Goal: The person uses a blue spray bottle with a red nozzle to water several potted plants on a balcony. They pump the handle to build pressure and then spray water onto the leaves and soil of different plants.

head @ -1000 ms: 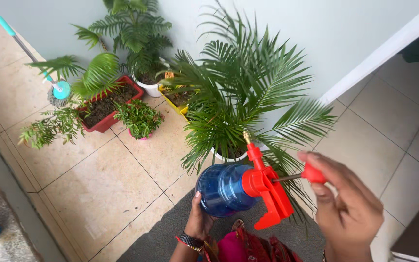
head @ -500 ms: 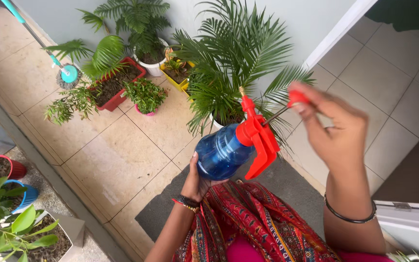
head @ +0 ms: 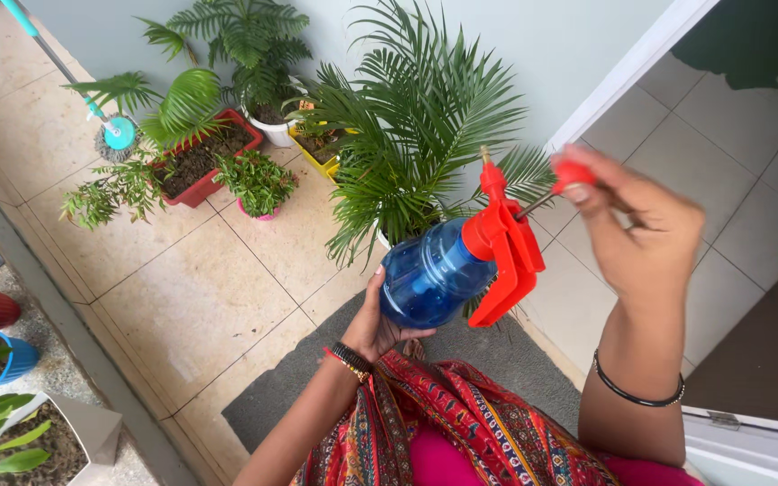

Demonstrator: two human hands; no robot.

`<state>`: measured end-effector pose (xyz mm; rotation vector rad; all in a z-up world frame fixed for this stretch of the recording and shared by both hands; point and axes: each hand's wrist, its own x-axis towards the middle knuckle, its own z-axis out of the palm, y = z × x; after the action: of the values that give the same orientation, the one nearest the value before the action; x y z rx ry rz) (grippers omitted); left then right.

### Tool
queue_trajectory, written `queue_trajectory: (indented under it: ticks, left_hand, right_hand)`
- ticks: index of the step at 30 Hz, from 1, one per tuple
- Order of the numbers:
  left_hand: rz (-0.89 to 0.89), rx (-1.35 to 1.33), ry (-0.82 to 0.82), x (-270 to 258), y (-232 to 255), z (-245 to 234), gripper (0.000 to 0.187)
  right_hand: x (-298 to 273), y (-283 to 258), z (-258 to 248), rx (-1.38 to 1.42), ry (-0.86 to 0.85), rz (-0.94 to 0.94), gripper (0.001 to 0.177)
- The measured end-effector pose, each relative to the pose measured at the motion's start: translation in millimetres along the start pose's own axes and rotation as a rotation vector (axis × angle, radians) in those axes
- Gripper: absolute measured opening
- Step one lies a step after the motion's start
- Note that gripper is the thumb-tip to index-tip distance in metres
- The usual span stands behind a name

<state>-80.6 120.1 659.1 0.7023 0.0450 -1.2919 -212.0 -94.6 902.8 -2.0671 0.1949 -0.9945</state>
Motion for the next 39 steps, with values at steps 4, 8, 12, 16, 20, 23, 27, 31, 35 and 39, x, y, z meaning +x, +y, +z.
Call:
queue_trajectory:
  ticks: [4, 8, 12, 16, 20, 23, 27, 31, 35, 39]
  left_hand:
    - [0.086, -0.005, -0.008, 39.6, -0.3, 13.8, 0.090]
    - [0.129, -0.079, 0.040, 61.7, 0.4, 11.4, 0.090]
    - [0.260, -0.141, 0.082, 62.8, -4.0, -8.5, 0.091]
    - [0.460, -0.171, 0.220, 44.3, 0.3, -27.1, 0.089]
    - [0.646, -0.278, 0.337, 12.3, 10.0, -45.6, 0.088]
    - [0.770, -0.332, 0.385, -25.7, 20.2, -66.2, 0.087]
    - [0.921, -0.333, 0.477, -83.1, 41.8, -104.5, 0.086]
    - [1.085, -0.295, 0.465, -135.6, 63.2, -142.9, 0.085]
    - [1.209, -0.322, 0.466, -184.9, 76.2, -166.4, 0.083]
    - [1.327, -0.467, 0.520, -227.6, 64.2, -164.0, 0.083]
  right_hand:
    - [28.8, 20.2, -15.0, 0.158, 0.099, -0.070, 0.024]
    - [45.6, 48.1, 6.9, 0.014, -0.246, 0.027, 0.032]
    - [66.0, 66.2, 29.6, 0.105, -0.368, -0.025, 0.032]
    - [97.4, 55.3, 32.0, 0.289, -0.291, -0.208, 0.027]
    - [108.2, 41.0, 85.2, 0.524, -0.376, -0.255, 0.026]
    - [97.8, 27.7, 170.0, 0.542, -0.646, -0.260, 0.032]
    - [75.0, -5.7, 246.1, 0.596, -0.743, -0.245, 0.034]
    - [86.3, -53.6, 275.9, 0.714, -0.605, -0.431, 0.028]
    - [73.8, -100.3, 320.4, 0.976, -0.526, -0.417, 0.036]
    - [39.6, -134.4, 386.1, 1.123, -0.907, -0.302, 0.041]
